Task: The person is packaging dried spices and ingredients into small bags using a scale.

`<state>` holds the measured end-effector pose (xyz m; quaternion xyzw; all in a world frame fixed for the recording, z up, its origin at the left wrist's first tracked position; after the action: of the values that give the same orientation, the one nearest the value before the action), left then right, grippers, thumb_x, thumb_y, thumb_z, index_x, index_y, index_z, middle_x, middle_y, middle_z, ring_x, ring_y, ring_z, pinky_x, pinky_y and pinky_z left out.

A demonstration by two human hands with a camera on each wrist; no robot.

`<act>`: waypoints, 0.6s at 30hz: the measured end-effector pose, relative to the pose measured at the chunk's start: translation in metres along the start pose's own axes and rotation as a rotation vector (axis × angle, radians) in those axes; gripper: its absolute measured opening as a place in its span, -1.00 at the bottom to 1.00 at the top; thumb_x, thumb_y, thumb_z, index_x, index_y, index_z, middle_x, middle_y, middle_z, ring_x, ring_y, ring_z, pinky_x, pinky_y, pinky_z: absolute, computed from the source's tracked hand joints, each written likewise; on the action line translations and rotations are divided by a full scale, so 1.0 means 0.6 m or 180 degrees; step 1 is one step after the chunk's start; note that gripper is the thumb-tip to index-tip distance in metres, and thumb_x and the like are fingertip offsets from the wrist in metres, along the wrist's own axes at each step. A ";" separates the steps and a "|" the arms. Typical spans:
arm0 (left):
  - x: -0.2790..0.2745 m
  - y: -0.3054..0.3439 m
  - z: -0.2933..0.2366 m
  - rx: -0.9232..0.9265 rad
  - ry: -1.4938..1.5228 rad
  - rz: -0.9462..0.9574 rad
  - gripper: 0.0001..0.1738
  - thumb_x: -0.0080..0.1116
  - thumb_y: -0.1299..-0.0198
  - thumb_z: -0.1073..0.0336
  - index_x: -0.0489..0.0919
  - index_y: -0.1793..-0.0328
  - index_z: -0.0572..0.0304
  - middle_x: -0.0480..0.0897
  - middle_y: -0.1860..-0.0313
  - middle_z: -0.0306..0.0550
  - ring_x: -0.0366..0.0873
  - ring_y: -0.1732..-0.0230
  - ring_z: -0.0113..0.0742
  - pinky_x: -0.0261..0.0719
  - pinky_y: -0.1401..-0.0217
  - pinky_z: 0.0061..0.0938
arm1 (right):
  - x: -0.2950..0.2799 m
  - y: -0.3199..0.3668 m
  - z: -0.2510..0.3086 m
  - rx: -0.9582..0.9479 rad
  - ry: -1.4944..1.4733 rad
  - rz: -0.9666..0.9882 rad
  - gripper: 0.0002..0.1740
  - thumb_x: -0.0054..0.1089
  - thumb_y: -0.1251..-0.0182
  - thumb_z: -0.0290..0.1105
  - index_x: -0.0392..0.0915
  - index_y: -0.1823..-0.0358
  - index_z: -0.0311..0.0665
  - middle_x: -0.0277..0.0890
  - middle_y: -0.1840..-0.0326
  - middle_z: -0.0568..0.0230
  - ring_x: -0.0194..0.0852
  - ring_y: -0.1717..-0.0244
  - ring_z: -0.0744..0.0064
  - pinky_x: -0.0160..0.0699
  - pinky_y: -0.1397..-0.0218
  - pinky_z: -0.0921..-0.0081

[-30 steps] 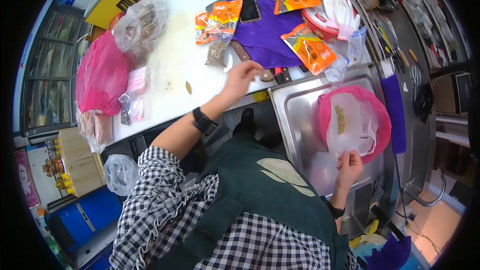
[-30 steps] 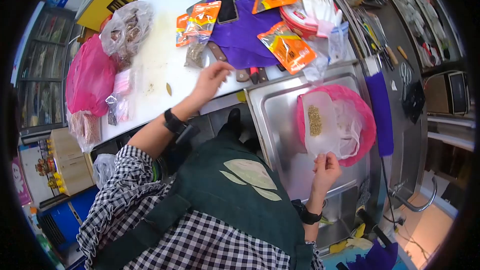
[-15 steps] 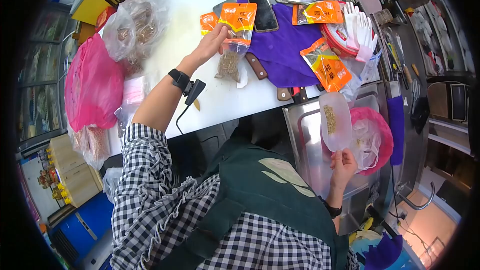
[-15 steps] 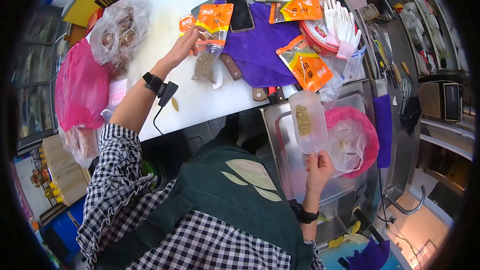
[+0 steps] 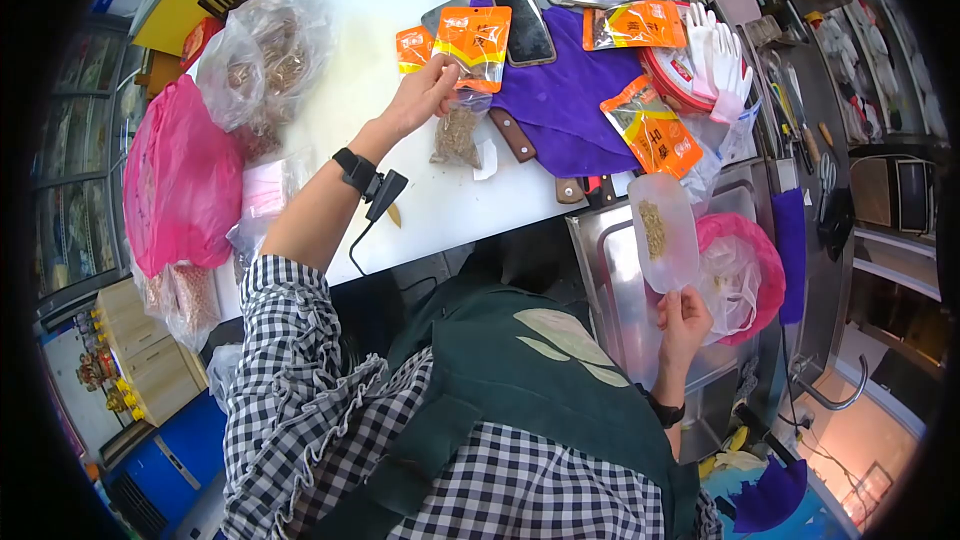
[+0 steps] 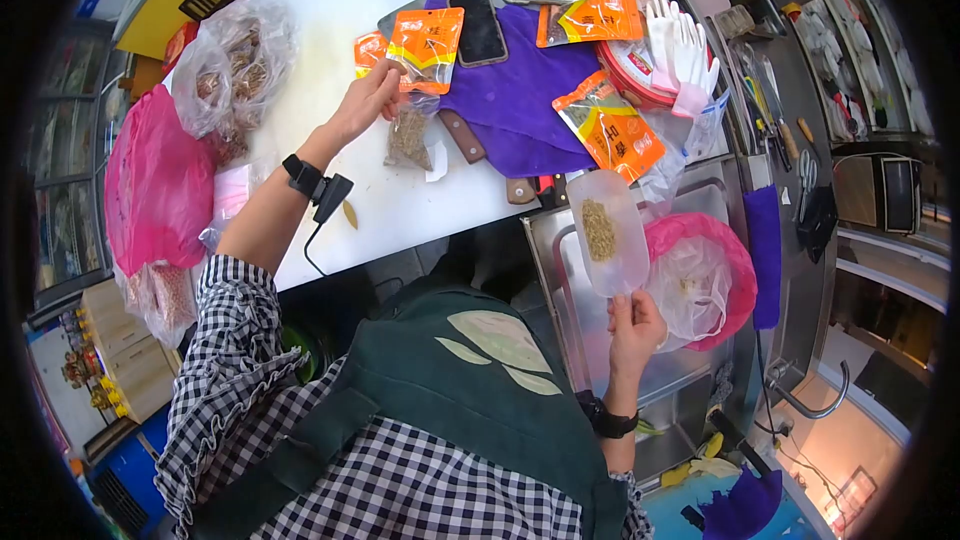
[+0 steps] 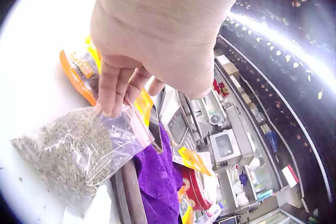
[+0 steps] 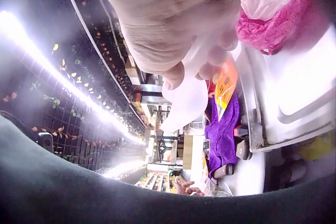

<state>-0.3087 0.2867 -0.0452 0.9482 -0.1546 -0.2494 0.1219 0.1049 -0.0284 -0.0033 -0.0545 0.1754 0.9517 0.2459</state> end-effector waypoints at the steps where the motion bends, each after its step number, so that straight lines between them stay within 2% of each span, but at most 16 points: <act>1: 0.002 0.012 -0.010 0.0264 -0.0126 -0.0029 -0.41 -0.16 -0.42 -0.22 0.43 -0.14 0.19 0.57 0.38 -0.11 0.59 0.45 -0.40 0.58 0.33 -0.50 | 0.003 0.003 0.000 -0.0003 -0.0004 -0.0003 -0.86 0.25 -0.35 -0.49 0.53 0.16 -0.41 0.52 0.47 0.33 0.33 0.59 0.70 0.23 0.56 0.74; 4: 0.014 0.052 -0.057 0.0753 -0.0183 -0.0088 -0.46 -0.09 -0.41 -0.16 0.45 -0.11 0.21 0.57 0.40 -0.13 0.60 0.43 -0.41 0.56 0.30 -0.51 | 0.001 0.007 0.005 0.0078 -0.0026 -0.0036 -0.86 0.26 -0.34 -0.50 0.54 0.17 -0.43 0.52 0.47 0.34 0.32 0.58 0.70 0.23 0.56 0.73; 8: 0.041 0.121 -0.121 0.1382 0.0109 -0.0071 -0.49 -0.05 -0.41 -0.10 0.45 -0.09 0.23 0.56 0.43 -0.14 0.60 0.40 -0.38 0.55 0.25 -0.49 | 0.002 0.012 0.021 -0.0068 0.0050 0.0225 -0.85 0.29 -0.32 -0.48 0.56 0.21 -0.43 0.52 0.46 0.35 0.33 0.56 0.70 0.23 0.53 0.74; 10: 0.050 0.146 -0.137 0.1484 0.0059 -0.0028 -0.51 -0.03 -0.40 -0.09 0.45 -0.09 0.22 0.56 0.40 -0.13 0.59 0.37 -0.35 0.55 0.23 -0.47 | 0.003 0.015 0.032 -0.0094 0.0063 0.0343 -0.85 0.30 -0.32 -0.47 0.56 0.23 -0.43 0.52 0.45 0.37 0.33 0.55 0.71 0.23 0.51 0.75; 12: 0.069 0.169 -0.151 0.1816 -0.0338 0.0082 -0.60 -0.04 -0.42 0.10 0.44 -0.14 0.29 0.52 0.31 -0.16 0.53 0.34 -0.45 0.53 0.23 -0.53 | 0.012 0.017 0.043 -0.0283 0.0461 0.0584 -0.84 0.34 -0.26 -0.48 0.57 0.27 -0.44 0.54 0.45 0.36 0.39 0.49 0.64 0.31 0.44 0.68; 13: 0.074 0.174 -0.153 0.1858 -0.0437 0.0131 -0.51 -0.01 -0.41 -0.03 0.44 -0.16 0.28 0.52 0.32 -0.14 0.52 0.32 -0.41 0.51 0.21 -0.51 | 0.017 0.016 0.054 -0.0283 0.0480 0.0577 -0.84 0.34 -0.26 -0.48 0.57 0.27 -0.44 0.54 0.45 0.36 0.39 0.49 0.64 0.31 0.44 0.68; 15: 0.080 0.176 -0.146 0.1885 -0.0502 0.0175 -0.49 -0.02 -0.41 -0.07 0.44 -0.16 0.26 0.52 0.32 -0.12 0.53 0.32 -0.36 0.51 0.21 -0.49 | 0.058 0.017 0.100 -0.0812 0.0993 0.0940 -0.81 0.38 -0.17 -0.48 0.57 0.30 -0.45 0.55 0.45 0.26 0.45 0.46 0.51 0.38 0.37 0.57; 16: 0.086 0.177 -0.143 0.1910 -0.0585 0.0221 -0.46 -0.04 -0.41 -0.12 0.44 -0.16 0.24 0.52 0.32 -0.11 0.53 0.32 -0.32 0.50 0.20 -0.47 | 0.066 0.011 0.103 -0.0813 0.1015 0.0941 -0.81 0.38 -0.17 -0.48 0.57 0.30 -0.45 0.55 0.45 0.26 0.45 0.46 0.51 0.38 0.37 0.57; 17: 0.086 0.179 -0.146 0.1905 -0.0565 0.0216 -0.46 -0.04 -0.41 -0.12 0.44 -0.16 0.24 0.52 0.32 -0.11 0.53 0.32 -0.32 0.50 0.20 -0.47 | 0.081 0.008 0.114 -0.1071 0.1121 0.1035 -0.79 0.40 -0.13 -0.48 0.57 0.30 -0.45 0.54 0.45 0.20 0.47 0.45 0.45 0.41 0.35 0.54; 18: 0.093 0.183 -0.156 0.1980 -0.0629 0.0416 -0.47 -0.08 -0.42 -0.12 0.45 -0.16 0.21 0.51 0.32 -0.10 0.53 0.33 -0.26 0.50 0.20 -0.43 | 0.096 0.006 0.125 -0.1330 0.1228 0.1135 -0.78 0.41 -0.10 -0.48 0.57 0.30 -0.45 0.54 0.45 0.14 0.50 0.45 0.39 0.43 0.32 0.50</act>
<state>-0.2404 0.1800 0.0435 0.8992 -0.2950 -0.2727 -0.1733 0.0518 0.0214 0.0566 -0.2514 0.0266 0.9673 0.0213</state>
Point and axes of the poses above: each hand's wrist, its own y-axis away from the middle knuckle, its own x-axis out of the palm, z = x × y, the point moved 8 cm from there along -y, towards the middle knuckle
